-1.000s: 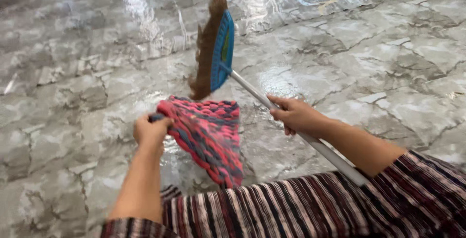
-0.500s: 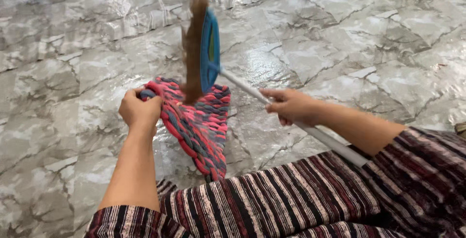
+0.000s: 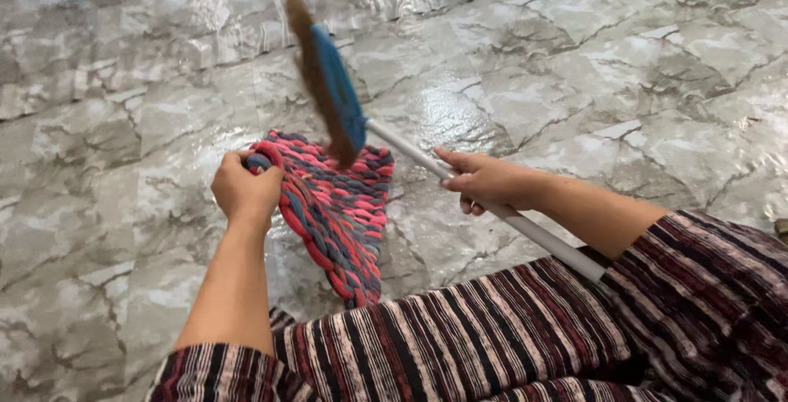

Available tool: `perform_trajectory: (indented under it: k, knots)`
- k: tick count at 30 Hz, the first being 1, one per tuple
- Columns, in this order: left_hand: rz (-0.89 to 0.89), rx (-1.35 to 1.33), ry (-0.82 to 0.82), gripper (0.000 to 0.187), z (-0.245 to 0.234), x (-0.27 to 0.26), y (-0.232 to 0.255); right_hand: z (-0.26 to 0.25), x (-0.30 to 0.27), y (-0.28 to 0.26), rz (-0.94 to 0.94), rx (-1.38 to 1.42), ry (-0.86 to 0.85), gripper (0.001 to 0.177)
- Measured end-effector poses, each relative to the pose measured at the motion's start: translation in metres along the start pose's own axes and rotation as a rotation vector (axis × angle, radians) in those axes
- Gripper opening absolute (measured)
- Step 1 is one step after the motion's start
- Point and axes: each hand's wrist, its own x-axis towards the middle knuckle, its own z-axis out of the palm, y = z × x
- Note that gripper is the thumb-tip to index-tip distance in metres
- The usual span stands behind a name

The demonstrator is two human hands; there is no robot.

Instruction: The person cleans a multicolored mat by hand and with a broom, shaking it out and brushing off debris.

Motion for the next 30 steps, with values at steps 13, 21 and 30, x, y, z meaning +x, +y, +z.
perform_trajectory:
  k: [13, 21, 30]
  knots:
    - [0.019, -0.016, -0.017, 0.036, -0.007, 0.001, 0.002, -0.004, -0.008, -0.022, -0.116, -0.389, 0.169, 0.062]
    - [-0.018, -0.034, -0.021, 0.038, -0.003, 0.001, -0.004, 0.017, 0.011, 0.008, -0.016, -0.335, 0.053, 0.060]
    - [0.053, 0.047, 0.018, 0.039, 0.019, 0.008, -0.005, -0.004, 0.015, 0.015, -0.026, -0.100, 0.091, 0.063]
